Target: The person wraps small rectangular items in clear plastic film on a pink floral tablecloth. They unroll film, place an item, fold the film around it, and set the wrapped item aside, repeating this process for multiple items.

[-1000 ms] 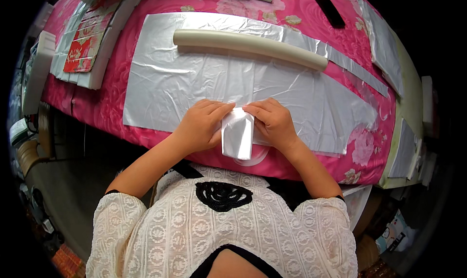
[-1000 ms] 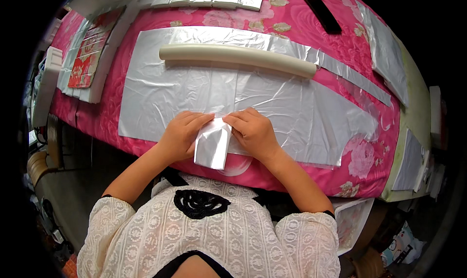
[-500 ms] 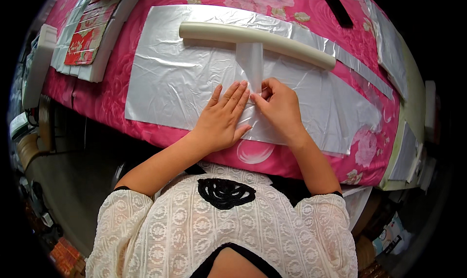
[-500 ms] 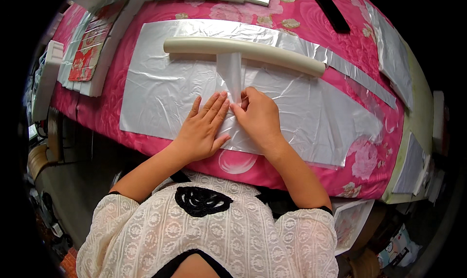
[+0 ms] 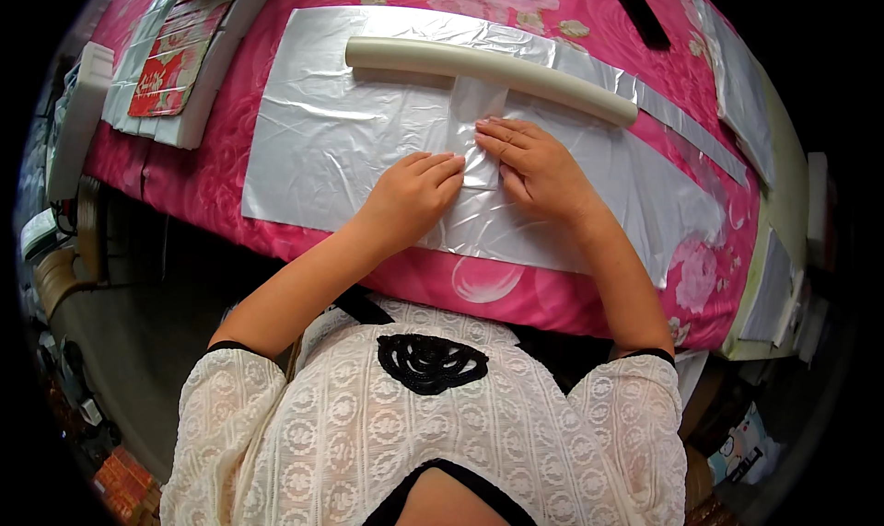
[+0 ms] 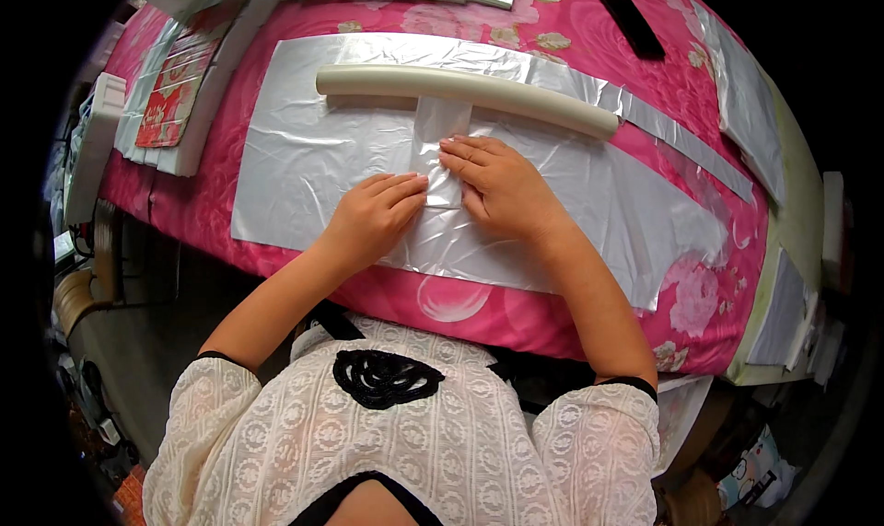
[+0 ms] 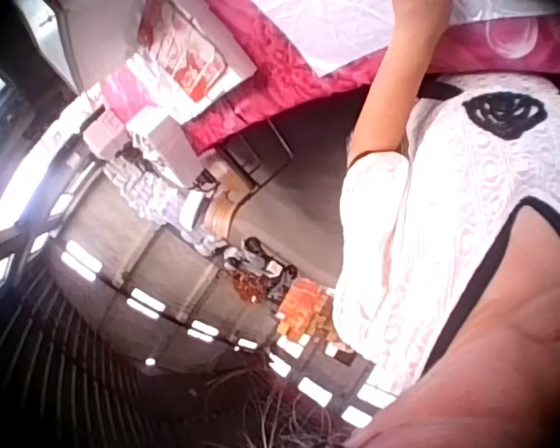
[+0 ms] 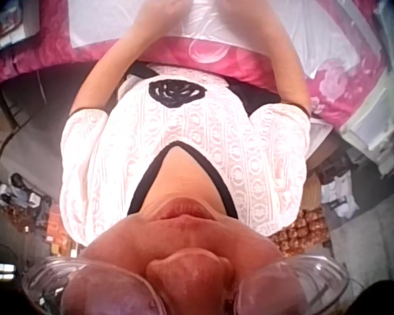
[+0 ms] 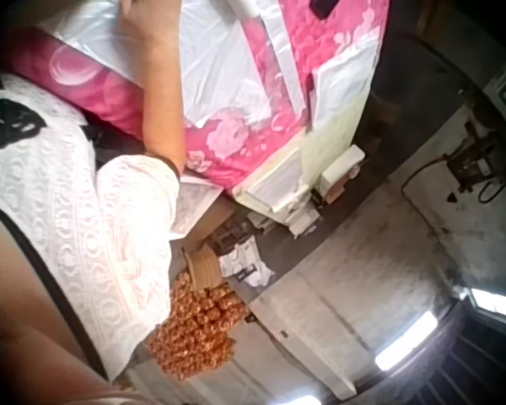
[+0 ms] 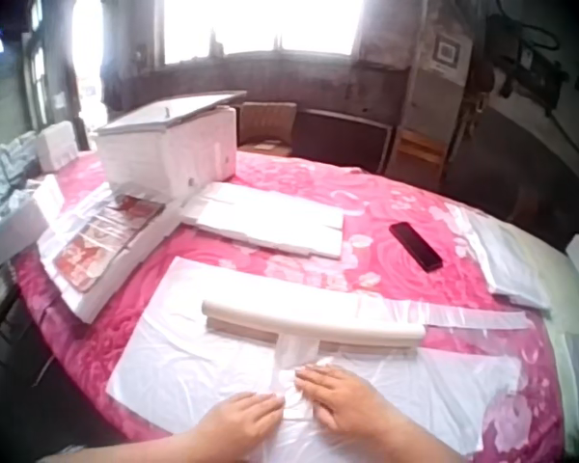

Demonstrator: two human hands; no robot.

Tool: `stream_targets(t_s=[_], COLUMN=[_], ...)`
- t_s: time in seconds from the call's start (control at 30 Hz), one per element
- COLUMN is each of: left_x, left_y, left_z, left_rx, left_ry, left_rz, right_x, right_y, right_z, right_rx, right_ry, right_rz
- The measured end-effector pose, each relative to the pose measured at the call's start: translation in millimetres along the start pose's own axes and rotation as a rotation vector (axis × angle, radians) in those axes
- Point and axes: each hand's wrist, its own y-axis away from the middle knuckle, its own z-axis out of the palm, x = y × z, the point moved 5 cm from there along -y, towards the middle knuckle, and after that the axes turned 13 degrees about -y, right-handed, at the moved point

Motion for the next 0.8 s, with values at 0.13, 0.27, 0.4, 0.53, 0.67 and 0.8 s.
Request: stream_targets(t_s=[0.13,0.27,0.4,0.53,0.67,0.8], left_x=[-5,3,15,17,12,1], left_y=[-3,10,27,36,36,21], left_z=[3,-15,-38,-27,-18,-17], left_rx=[-0.085,-0.064,-0.13,-0.198,-0.137,-0.16], left_ry=[0.141,0.358,0.337,0.281,0.362,0.542], left_rz=[-0.098,0.011,0.16,0.148,0.029,-0.375], right_x=[-2,-21,-56,-59,-43,-20], right_y=[0,15,40,47,46,41], right_z=[-2,8,20,23,17,21], right_rx=[0.06,0.121,0.118,0.159,0.213,0.229], right_ry=[-0.019,0.011,-0.041,-0.087,-0.257,-0.468], right_rz=[-0.026,-0.095,-0.068,-0.035,0.152,0.596])
